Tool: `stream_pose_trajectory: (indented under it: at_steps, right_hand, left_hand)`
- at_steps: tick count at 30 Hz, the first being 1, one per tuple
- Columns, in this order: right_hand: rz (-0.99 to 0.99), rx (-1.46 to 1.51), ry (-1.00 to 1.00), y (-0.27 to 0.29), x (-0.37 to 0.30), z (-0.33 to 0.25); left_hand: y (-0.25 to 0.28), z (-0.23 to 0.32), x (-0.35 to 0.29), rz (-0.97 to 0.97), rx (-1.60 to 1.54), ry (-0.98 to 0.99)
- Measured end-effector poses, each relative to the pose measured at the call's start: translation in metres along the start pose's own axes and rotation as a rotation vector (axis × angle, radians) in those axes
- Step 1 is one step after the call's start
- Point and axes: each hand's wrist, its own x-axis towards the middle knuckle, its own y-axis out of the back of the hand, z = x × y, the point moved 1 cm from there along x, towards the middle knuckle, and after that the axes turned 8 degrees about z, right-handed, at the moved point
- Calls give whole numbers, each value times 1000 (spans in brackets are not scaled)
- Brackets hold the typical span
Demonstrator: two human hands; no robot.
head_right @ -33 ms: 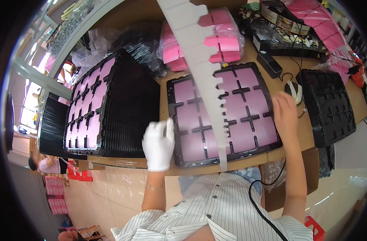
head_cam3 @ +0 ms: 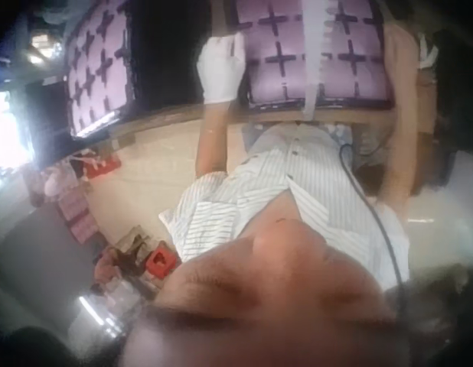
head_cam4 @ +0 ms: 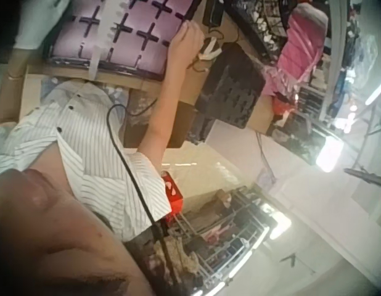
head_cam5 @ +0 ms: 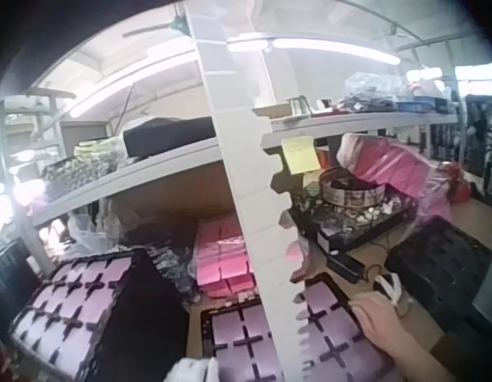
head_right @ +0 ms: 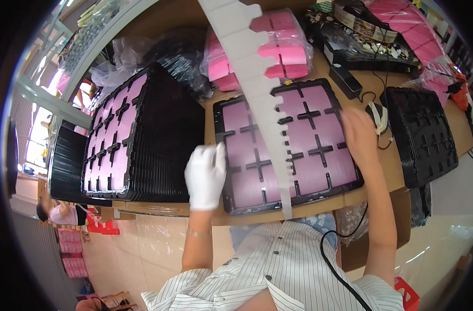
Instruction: The person assembles black plastic trays by hand, inserting pink foam squares and white divider strips into them.
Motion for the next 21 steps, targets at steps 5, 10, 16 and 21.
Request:
stream_pose_trajectory:
  at_steps: [5,10,16,21]
  right_hand:
    - [-276,-25,215,-74,42,15]
    - [-142,-86,142,-32,29,15]
    - [-521,106,210,59,-73,-14]
    - [-250,315,-93,63,-118,29]
  left_hand:
    - [-73,-23,39,-46,91,-374]
    - [-49,-10,32,8,226,-284]
    - [11,-10,-70,-438,28,-500]
    - [4,-30,-111,-14,-123,-45]
